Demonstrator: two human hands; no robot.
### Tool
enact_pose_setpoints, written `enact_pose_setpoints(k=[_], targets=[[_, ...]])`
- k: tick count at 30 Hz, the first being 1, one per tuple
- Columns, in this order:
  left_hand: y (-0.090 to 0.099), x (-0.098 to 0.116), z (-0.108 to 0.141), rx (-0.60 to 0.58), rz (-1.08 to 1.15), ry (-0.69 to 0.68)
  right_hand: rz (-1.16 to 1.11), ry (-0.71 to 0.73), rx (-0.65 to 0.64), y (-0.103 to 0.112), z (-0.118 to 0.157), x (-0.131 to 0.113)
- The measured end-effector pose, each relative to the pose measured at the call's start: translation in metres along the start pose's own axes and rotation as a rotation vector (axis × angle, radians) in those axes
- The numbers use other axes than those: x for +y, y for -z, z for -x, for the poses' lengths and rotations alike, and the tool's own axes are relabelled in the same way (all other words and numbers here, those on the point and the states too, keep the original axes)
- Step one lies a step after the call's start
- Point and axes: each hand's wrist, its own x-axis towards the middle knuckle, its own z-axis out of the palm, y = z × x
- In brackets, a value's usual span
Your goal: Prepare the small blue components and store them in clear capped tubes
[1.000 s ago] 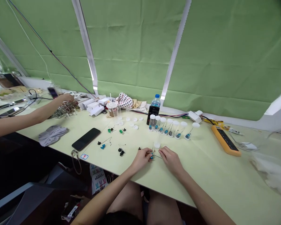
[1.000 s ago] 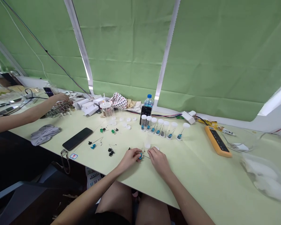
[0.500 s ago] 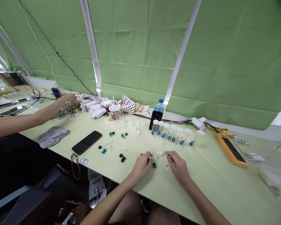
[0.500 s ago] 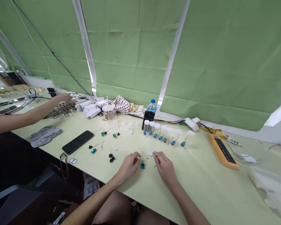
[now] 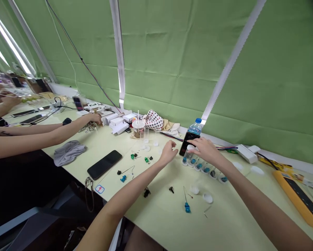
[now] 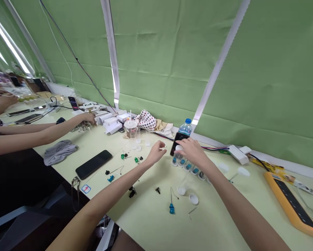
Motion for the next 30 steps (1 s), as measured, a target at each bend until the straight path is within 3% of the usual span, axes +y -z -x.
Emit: enact_pose_setpoints(k=[5,12,18,30], targets=[[-0.037,-0.025,-0.022,0.002,0.114,0.01,0.05,0.094,-0.096,-0.027,-0.013,0.013],[-0.061,-0.042,-0.039,-0.163,0.111,-0.079,0.065,0.09,-0.178,-0.02,-0.007,0.02],[-0.072,-0.046,-0.038,-0.163,0.227,-0.032,0.012,0.09,-0.202,-0.019,-0.002,0.021],[-0.074,-0.028,-0.04,-0.089,0.265,0.034,0.094,-0.04,-0.145,-0.01,0.013,0.023]])
